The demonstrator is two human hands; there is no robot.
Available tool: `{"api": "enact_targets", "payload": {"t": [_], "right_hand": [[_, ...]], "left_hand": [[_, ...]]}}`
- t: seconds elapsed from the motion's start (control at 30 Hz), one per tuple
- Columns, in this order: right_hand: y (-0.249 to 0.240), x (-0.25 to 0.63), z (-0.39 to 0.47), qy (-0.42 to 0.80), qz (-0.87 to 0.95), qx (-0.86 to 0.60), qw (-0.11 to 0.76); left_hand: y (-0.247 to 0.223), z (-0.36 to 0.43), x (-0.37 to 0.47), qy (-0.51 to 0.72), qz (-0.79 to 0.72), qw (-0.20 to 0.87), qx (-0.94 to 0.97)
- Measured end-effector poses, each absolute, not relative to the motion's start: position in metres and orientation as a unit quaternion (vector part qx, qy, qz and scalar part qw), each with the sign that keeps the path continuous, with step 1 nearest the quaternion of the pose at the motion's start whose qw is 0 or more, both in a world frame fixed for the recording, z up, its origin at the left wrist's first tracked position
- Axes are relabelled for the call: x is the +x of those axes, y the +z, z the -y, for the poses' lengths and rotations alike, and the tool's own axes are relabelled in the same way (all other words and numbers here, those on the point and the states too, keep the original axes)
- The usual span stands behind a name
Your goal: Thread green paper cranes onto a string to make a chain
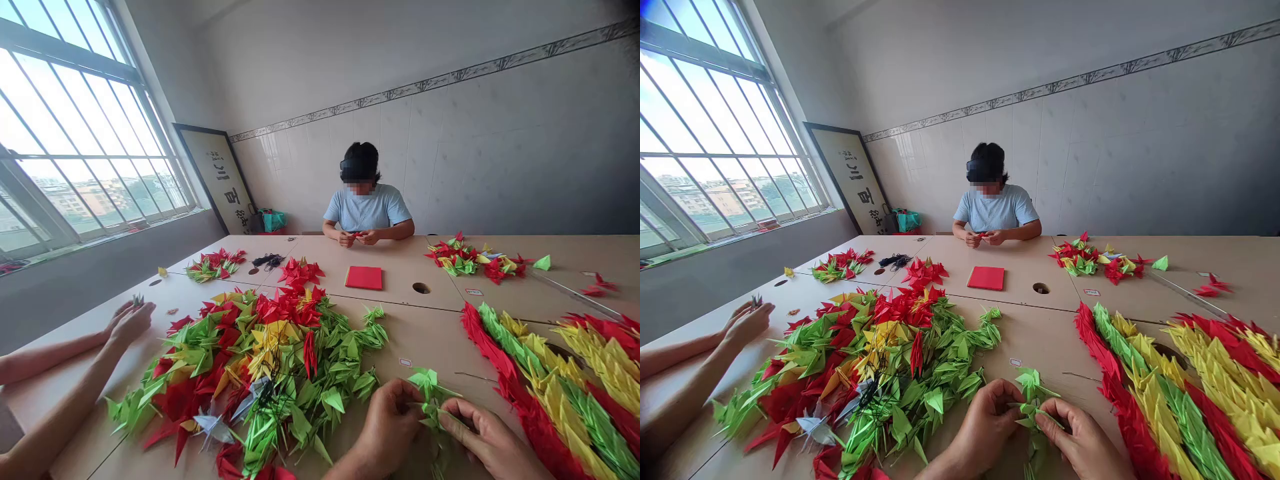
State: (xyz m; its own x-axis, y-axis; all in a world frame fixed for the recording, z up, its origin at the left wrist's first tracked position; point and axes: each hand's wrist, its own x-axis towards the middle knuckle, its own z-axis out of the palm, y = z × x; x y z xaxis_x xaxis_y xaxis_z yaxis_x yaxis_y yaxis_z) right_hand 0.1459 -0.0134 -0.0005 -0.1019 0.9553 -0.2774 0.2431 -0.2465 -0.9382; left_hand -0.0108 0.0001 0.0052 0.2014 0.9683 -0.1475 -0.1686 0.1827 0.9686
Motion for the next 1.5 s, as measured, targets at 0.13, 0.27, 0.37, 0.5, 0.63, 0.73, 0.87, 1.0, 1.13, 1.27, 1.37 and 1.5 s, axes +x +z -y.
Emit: {"api": "enact_targets", "payload": {"t": [0.13,0.27,0.37,0.5,0.63,0.73,0.87,1.0,1.13,1.27,1.37,1.5], "right_hand": [[0.001,0.146,0.016,0.541,0.498,-0.582,0.346],[0.004,0.145,0.018,0.544,0.515,-0.568,0.341],[0.011,0.142,0.019,0.557,0.514,-0.557,0.34],[0.014,0.142,0.02,0.569,0.51,-0.547,0.342],[0.007,0.144,0.018,0.589,0.498,-0.541,0.335],[0.004,0.146,0.015,0.585,0.502,-0.54,0.338],[0.002,0.149,0.011,0.556,0.53,-0.543,0.339],[-0.001,0.151,0.009,0.507,0.566,-0.564,0.324],[-0.001,0.151,0.009,0.469,0.585,-0.575,0.328],[0.001,0.15,0.011,0.497,0.578,-0.559,0.327],[0.001,0.15,0.012,0.514,0.571,-0.555,0.319],[0.0,0.148,0.01,0.481,0.589,-0.561,0.328]], "left_hand": [[0.008,0.0,-0.011,0.451,-0.447,0.652,0.415],[0.016,0.001,-0.01,0.437,-0.427,0.701,0.367],[0.019,0.002,-0.011,0.441,-0.41,0.715,0.356],[0.015,0.001,-0.013,0.446,-0.396,0.719,0.358],[0.01,0.0,-0.012,0.453,-0.392,0.707,0.376],[0.009,0.001,-0.011,0.455,-0.394,0.699,0.386],[0.009,0.001,-0.011,0.46,-0.416,0.668,0.412],[0.006,0.002,-0.011,0.462,-0.433,0.636,0.442],[0.007,0.003,-0.009,0.463,-0.457,0.602,0.463],[0.008,0.003,-0.011,0.46,-0.456,0.594,0.478],[0.006,0.002,-0.013,0.459,-0.429,0.614,0.478],[0.007,0.004,-0.012,0.454,-0.42,0.621,0.481]]}}
